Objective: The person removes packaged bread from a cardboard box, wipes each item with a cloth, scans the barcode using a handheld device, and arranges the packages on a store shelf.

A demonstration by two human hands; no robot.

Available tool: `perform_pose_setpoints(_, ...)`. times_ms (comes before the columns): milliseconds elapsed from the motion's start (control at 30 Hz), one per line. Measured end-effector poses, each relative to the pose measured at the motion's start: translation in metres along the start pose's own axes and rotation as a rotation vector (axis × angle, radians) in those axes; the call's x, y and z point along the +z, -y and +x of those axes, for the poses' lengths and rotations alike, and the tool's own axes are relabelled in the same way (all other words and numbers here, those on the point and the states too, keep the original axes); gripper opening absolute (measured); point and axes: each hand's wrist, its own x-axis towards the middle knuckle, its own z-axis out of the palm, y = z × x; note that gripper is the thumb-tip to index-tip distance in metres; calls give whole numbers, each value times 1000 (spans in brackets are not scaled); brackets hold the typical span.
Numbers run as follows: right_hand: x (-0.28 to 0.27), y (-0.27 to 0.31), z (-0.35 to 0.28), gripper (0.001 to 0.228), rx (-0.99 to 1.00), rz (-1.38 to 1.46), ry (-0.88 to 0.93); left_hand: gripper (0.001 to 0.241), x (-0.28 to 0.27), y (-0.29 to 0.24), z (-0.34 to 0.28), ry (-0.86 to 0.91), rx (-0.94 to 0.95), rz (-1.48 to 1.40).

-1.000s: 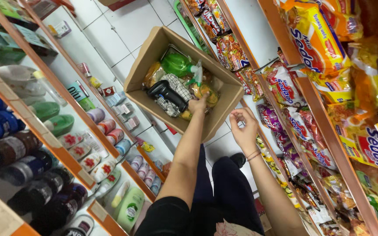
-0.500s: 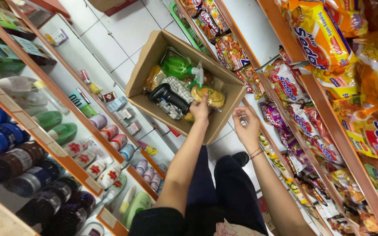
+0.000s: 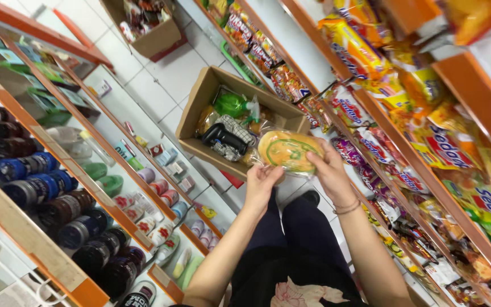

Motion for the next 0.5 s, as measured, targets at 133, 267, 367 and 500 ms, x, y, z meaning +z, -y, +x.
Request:
perform_pose_setpoints(133,3,59,-44,47,-176,-96,-45,44,31,-49,-13,12,68,-208)
perform_pose_setpoints(267,5,101,-85,55,-256,-81,-117,29,68,-86,-16,67,191,111)
perform_pose_setpoints(367,-2,123,-116,62,-340,-133,-111,20,99,-100,-28,110,292,205)
perform_pose_setpoints(500,-7,144,-148,71,-383,-194,-121,17,137,-118,-41,182,442,248)
